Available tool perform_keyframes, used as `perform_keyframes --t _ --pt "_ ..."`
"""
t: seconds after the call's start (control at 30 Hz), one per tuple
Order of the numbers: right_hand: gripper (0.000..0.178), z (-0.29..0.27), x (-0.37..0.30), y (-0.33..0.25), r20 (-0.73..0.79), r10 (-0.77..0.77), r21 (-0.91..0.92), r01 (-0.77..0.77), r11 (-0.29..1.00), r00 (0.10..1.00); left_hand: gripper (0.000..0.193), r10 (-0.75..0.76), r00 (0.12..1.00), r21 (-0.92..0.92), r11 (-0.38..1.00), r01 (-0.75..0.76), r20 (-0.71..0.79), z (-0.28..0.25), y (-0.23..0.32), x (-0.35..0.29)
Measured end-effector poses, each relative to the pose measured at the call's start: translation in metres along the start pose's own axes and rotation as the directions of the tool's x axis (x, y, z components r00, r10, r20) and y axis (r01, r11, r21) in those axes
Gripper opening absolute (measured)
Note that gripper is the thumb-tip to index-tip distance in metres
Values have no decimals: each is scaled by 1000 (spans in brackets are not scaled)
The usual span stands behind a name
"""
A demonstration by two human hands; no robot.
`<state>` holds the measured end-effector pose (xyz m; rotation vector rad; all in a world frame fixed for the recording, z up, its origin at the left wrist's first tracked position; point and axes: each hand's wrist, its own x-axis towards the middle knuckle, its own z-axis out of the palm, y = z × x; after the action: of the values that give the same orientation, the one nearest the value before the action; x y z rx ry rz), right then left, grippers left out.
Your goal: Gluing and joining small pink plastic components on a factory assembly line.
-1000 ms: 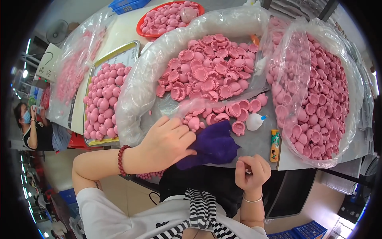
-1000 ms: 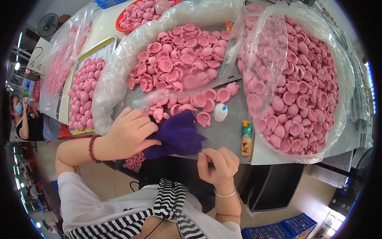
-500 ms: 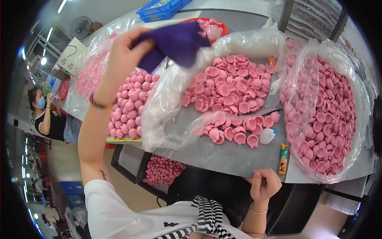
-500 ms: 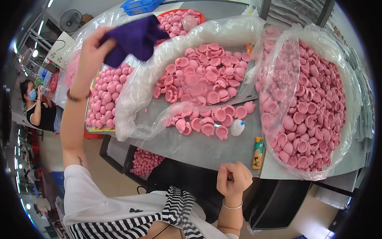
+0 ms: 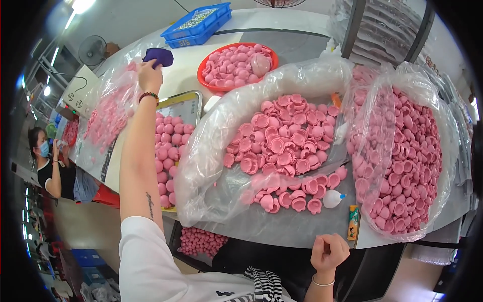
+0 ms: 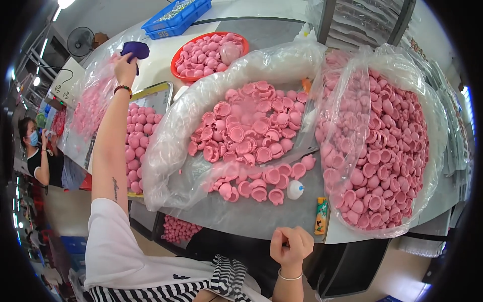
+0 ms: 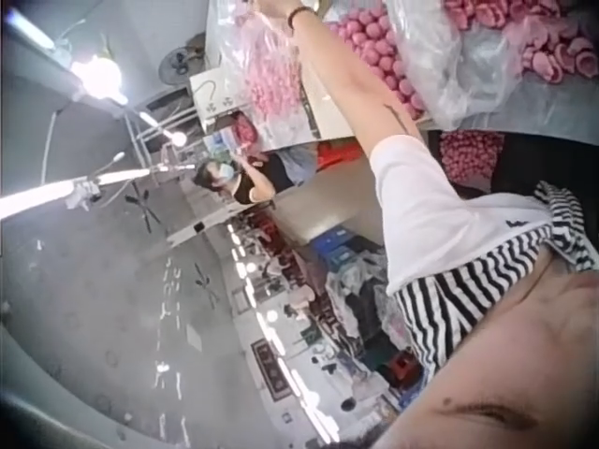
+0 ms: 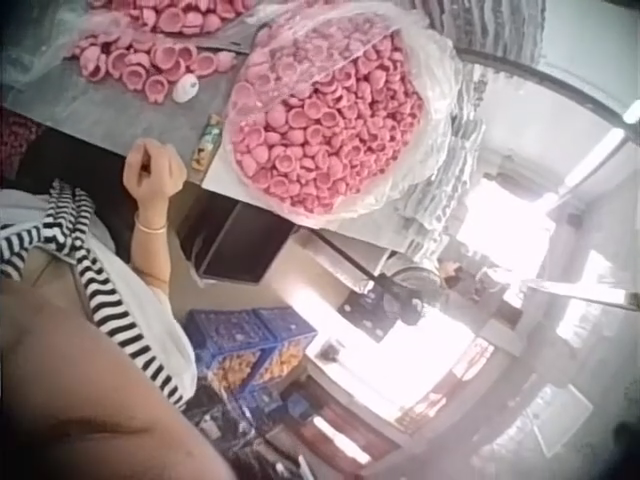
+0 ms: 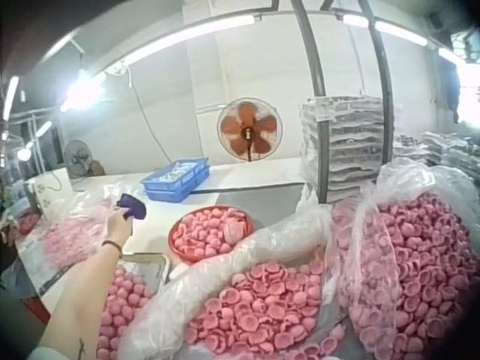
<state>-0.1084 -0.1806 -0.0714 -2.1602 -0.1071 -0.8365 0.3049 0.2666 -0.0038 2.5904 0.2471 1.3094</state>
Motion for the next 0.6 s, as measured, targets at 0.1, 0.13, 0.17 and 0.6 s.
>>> perform_keyframes --t 0.1,0.13,0.17,0.6 --pt "8 2 1 2 -13 16 -55 -17 998 1000 24 312 441 -301 949 -96 842 14 18 -18" --pt "6 3 2 0 -24 14 -51 -15 999 1000 23 326 430 -343 938 -39 842 22 2 -21" --pt "6 5 2 0 -19 18 -49 -19 999 1000 23 347 581 -395 917 -48 736 21 4 -24" --pt "10 -6 1 -1 -54 249 184 -236 954 967 25 428 662 -700 683 209 615 -151 142 -92"
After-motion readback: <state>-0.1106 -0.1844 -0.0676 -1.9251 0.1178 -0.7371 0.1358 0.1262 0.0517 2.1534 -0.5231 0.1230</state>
